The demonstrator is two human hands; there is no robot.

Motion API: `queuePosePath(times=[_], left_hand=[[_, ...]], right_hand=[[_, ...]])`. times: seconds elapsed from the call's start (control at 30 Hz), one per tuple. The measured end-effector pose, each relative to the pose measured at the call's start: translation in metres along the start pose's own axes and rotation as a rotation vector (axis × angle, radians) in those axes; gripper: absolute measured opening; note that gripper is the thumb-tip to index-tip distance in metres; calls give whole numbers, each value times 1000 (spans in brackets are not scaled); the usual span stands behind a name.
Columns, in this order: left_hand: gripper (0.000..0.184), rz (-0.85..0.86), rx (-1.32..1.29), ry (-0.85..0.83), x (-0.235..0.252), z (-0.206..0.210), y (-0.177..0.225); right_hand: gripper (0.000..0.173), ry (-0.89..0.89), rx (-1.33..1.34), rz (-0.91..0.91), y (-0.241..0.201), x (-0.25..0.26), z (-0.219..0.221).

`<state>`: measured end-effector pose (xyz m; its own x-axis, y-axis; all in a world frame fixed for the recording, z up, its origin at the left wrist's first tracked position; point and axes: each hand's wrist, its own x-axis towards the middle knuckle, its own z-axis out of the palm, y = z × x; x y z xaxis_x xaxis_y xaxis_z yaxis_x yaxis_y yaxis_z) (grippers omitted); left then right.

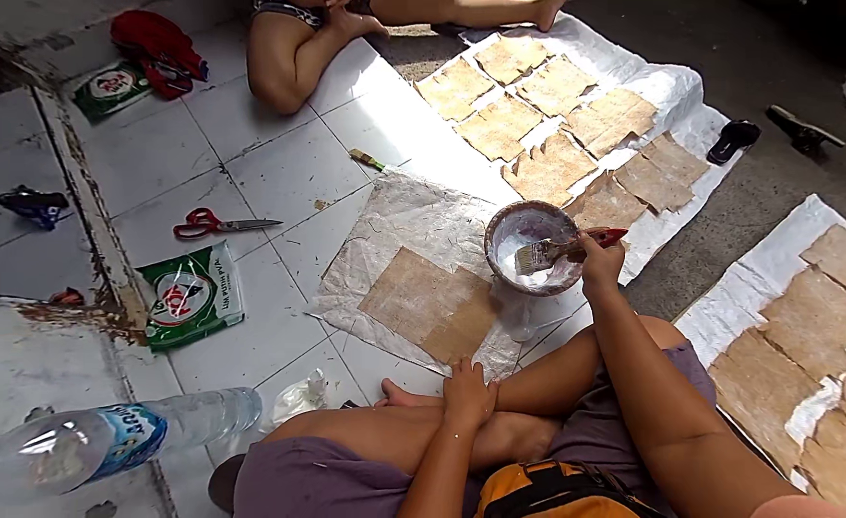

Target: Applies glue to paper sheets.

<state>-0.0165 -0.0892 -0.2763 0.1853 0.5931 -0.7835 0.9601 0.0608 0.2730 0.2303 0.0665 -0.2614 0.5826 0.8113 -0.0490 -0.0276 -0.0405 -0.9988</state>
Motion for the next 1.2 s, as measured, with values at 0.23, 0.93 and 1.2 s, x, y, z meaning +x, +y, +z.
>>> queuePosePath(times=[0.23,0.93,1.2], left_hand=[[64,20,-34,14,2,2,-2],[65,7,40,69,4,7,-1],[64,-7,35,77,4,8,-1]], right_hand=[[9,-22,170,192,-32,-15,0],[16,-954,-760,-828,46,-151,68],[13,-892,-823,-836,48,-149,71]])
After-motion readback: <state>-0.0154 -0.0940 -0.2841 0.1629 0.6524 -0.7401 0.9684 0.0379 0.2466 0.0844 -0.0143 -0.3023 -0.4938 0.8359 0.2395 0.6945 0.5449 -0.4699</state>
